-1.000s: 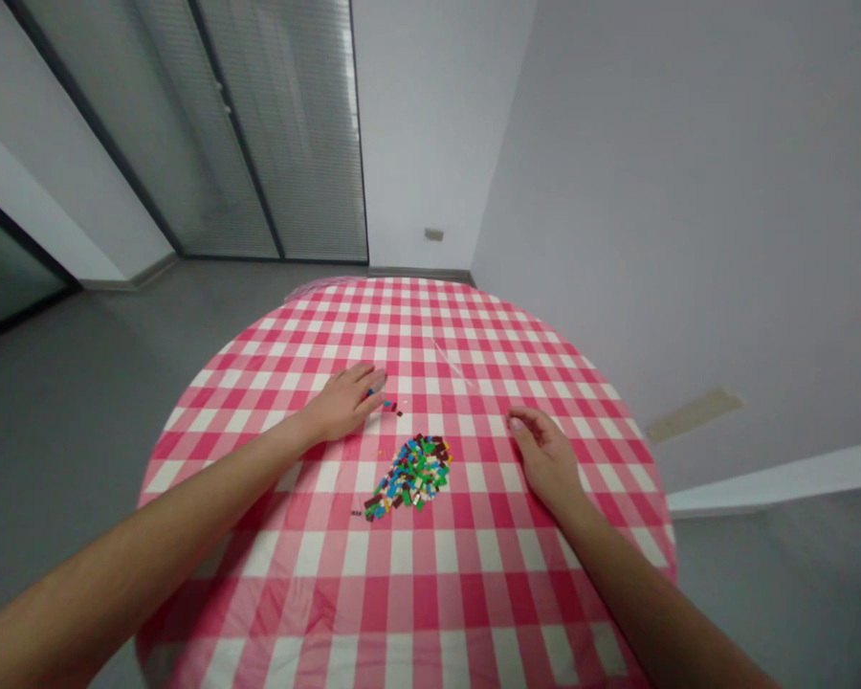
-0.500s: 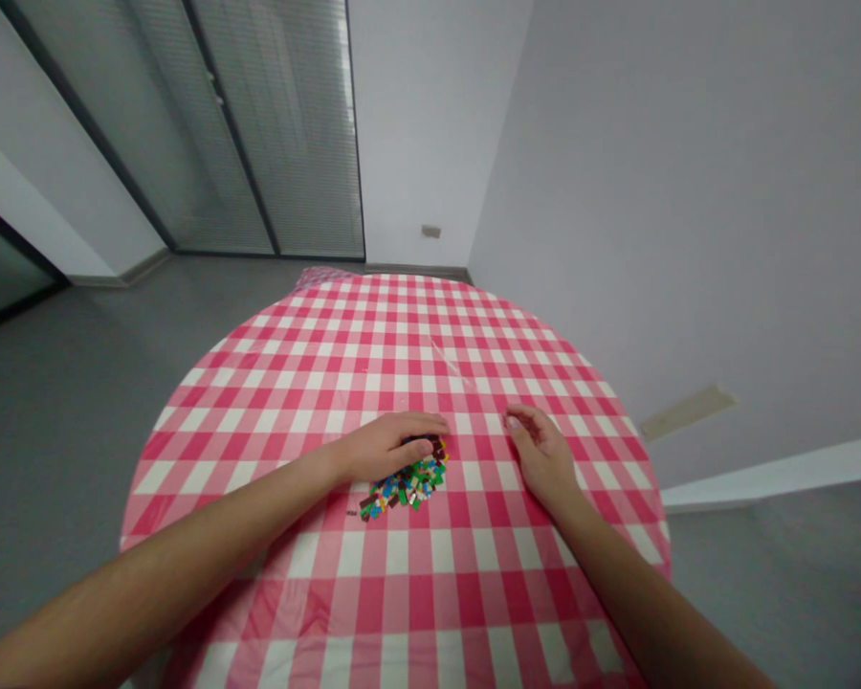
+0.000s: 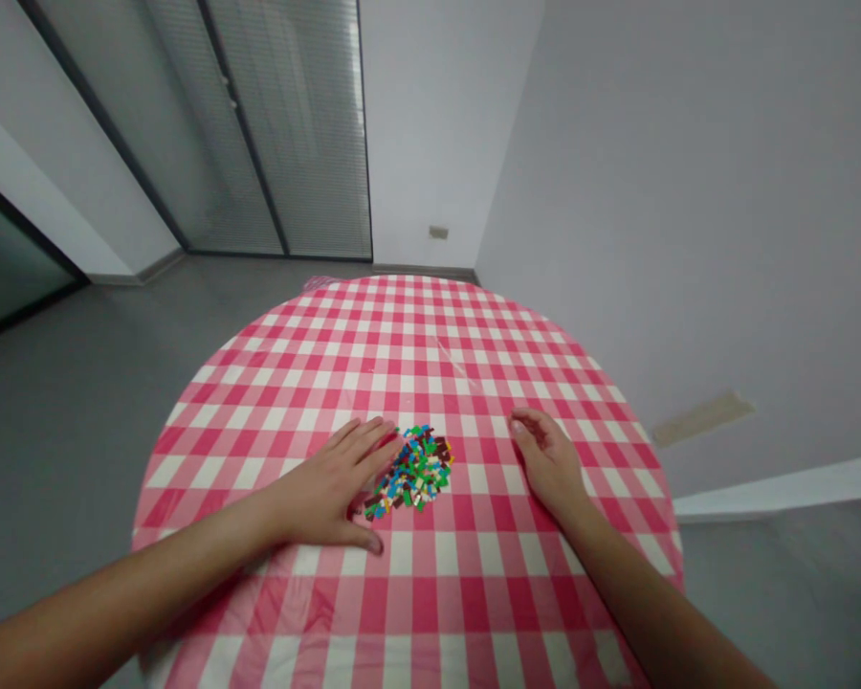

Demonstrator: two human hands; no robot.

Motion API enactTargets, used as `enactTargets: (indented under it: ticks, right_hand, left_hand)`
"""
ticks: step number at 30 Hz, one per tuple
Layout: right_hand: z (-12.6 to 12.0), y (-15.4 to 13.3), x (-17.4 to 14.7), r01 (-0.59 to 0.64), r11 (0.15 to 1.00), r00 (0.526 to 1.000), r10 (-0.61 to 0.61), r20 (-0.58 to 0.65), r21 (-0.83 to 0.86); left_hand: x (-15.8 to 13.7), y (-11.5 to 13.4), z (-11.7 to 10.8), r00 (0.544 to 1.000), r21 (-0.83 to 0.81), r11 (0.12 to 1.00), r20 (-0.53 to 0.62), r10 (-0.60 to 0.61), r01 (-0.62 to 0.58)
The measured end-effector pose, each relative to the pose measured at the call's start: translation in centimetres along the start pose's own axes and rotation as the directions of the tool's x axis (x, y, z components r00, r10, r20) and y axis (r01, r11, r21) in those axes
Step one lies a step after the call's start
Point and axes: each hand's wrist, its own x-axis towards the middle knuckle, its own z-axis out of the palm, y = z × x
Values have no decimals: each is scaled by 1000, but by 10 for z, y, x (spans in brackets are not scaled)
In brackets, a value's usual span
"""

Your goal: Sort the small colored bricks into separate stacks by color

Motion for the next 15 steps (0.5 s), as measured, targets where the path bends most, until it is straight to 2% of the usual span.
enactTargets:
  ticks: [6, 10, 15]
  right_hand:
    - [-1, -2, 0, -12, 1000, 1000, 12, 15, -9]
    - [-1, -4, 0, -12, 1000, 1000, 12, 11, -16]
    - [-1, -9, -3, -2, 999, 1000, 3, 17, -49]
  left_hand:
    - [39, 4, 5, 997, 38, 999, -80, 0, 4]
    - [63, 4, 4, 996, 49, 999, -90, -7, 11]
    - [80, 4, -1, 991, 48, 999, -135, -18, 24]
